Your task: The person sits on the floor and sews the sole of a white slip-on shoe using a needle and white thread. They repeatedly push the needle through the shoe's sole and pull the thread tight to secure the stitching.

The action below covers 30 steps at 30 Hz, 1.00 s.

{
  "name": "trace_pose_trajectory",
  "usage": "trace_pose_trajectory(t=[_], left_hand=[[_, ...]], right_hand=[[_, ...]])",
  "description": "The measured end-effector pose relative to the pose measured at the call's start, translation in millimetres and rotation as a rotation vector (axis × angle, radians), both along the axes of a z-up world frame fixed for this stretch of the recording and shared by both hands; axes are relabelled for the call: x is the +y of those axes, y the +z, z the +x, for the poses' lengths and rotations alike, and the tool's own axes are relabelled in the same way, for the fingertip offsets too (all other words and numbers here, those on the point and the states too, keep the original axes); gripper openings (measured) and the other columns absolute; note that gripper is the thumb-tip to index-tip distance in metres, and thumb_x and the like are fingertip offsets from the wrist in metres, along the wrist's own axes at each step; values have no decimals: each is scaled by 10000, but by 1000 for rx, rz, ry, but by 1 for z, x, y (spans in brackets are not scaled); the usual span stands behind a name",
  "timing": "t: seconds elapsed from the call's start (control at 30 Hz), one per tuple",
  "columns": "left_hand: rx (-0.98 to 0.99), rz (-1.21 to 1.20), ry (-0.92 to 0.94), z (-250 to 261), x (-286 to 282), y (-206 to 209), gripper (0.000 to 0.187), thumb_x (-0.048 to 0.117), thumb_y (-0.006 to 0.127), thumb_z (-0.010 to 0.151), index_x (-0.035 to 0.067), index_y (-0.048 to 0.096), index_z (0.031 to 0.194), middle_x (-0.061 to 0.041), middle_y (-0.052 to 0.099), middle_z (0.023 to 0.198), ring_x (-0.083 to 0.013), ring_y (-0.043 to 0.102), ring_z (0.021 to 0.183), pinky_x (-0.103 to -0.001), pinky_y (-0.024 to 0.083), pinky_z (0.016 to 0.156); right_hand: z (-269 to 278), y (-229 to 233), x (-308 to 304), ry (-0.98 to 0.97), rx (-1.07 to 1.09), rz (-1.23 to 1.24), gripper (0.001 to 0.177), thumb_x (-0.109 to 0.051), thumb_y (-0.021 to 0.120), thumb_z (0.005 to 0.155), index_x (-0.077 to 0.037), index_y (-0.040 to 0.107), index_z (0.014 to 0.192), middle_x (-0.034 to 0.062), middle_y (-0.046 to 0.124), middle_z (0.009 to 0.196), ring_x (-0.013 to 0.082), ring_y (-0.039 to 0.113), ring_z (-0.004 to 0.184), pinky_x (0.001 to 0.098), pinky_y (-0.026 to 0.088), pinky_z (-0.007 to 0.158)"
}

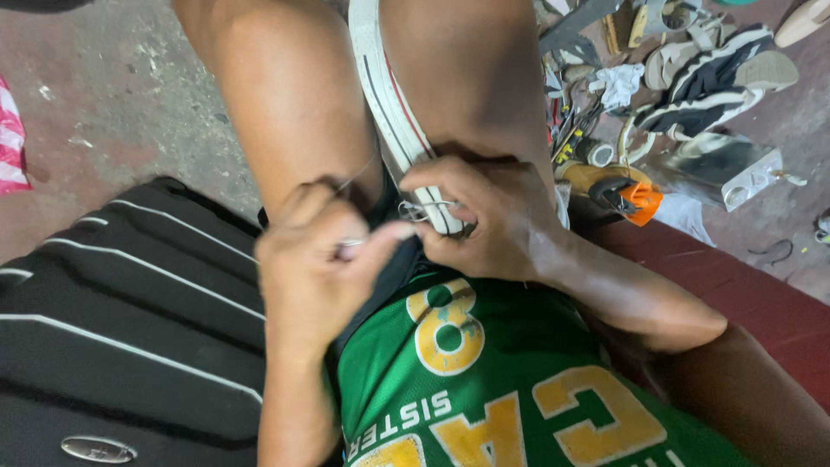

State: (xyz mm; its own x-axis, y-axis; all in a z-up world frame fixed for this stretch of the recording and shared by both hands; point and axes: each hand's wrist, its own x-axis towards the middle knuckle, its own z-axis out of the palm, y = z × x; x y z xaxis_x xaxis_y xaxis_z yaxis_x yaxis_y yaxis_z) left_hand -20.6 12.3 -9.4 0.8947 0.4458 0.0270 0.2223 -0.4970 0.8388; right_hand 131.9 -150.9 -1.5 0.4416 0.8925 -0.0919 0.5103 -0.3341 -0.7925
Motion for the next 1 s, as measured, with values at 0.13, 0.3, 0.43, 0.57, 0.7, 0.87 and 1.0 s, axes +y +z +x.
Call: trace_pose_trajectory(t=[0.13, 0.3, 0.43, 0.57, 0.7, 0.87, 1.0], left_hand=[[-97, -468, 497, -52, 33, -13, 492, 90, 884, 892, 77, 421, 727, 23, 422, 704, -78, 386, 626, -237, 322, 603], [-142, -466, 511, -58, 44, -34, 322, 45, 827, 971, 59, 508, 1017, 1, 521, 1001, -57, 446, 750, -202, 402, 704], [-50, -46, 406, -32, 19, -6, 311, 39, 713, 948, 36, 585, 1231, -174, 537, 1344, -153, 545, 953, -239, 444, 661], [9, -78, 22, 2, -16, 13, 382, 101, 760, 892, 40, 632, 1247, -165, 665, 1256, -296, 691, 1059, -327, 589, 776], [37, 99, -30, 13, -20, 7, 330, 212, 833, 891, 64, 673, 1139, -77, 672, 953, -277, 633, 866, -404, 525, 746], [-20, 111, 0, 10, -17, -1, 227, 229, 848, 874, 79, 697, 953, -70, 637, 877, -283, 619, 846, -410, 498, 722], [-26, 55, -7, 12, -15, -4, 224, 193, 837, 868, 61, 657, 846, -83, 598, 813, -283, 584, 776, -411, 475, 675]], right_hand=[[5, -2, 1, -60, 111, -27, 425, -128, 844, 818, -115, 616, 1177, -24, 599, 749, 61, 563, 577, 235, 463, 542], [8, 3, 1, -19, 72, -68, 478, -132, 868, 803, -115, 613, 1207, -20, 535, 651, 67, 528, 511, 254, 408, 496], [9, 13, 5, 35, 57, -83, 546, -161, 864, 810, -113, 588, 1279, 2, 559, 749, 93, 546, 544, 265, 440, 526], [12, 22, 7, 49, 130, -268, 741, -265, 856, 765, -150, 524, 1417, 24, 592, 711, 141, 587, 519, 299, 498, 509], [31, 33, -7, 192, 10, -377, 865, -356, 822, 819, -115, 401, 1536, 147, 661, 1147, 185, 702, 632, 355, 545, 551], [56, 58, -10, 330, -346, -481, 577, -299, 751, 900, -264, 575, 1448, 41, 731, 1055, 237, 716, 777, 376, 580, 617], [55, 39, 7, 390, -290, -133, 421, -109, 690, 907, -163, 678, 1324, -16, 669, 1132, 171, 704, 915, 285, 577, 565]])
